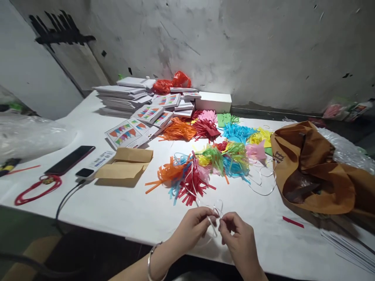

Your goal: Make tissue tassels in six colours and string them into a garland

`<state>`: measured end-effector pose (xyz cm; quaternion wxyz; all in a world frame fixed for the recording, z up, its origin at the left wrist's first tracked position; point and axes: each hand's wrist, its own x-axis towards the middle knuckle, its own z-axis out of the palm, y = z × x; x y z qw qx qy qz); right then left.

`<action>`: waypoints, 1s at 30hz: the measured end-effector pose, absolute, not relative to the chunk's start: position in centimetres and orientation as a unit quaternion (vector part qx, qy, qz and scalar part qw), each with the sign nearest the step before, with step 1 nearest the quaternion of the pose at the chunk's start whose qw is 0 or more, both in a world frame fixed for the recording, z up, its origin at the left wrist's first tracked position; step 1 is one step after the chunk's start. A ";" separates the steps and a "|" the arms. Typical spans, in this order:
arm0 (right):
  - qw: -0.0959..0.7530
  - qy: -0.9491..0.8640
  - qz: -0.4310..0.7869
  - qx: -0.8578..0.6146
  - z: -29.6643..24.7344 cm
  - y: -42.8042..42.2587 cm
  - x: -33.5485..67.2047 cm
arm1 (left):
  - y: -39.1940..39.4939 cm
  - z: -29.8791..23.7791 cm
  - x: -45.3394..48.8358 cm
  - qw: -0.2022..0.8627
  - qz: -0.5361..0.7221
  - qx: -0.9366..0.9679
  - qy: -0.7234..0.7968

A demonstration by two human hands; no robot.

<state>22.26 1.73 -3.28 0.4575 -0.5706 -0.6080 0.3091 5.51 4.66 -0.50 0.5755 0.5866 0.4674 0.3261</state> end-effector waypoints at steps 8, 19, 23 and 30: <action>0.426 -0.596 0.059 -0.678 -2.9 4.3 29.0 | 6.1 -0.1 0.5 0.687 0.364 0.463 0.426; 0.429 -0.568 0.066 -0.699 -2.3 4.5 28.4 | 5.4 1.2 -1.6 0.659 0.248 0.635 0.319; 0.450 -0.524 -0.003 -0.723 -1.5 3.8 29.0 | 4.9 2.5 -2.0 0.604 0.199 0.730 0.250; 0.458 -0.463 -0.079 -0.755 -0.1 2.6 30.2 | 5.5 3.5 -4.0 0.497 0.234 0.778 0.306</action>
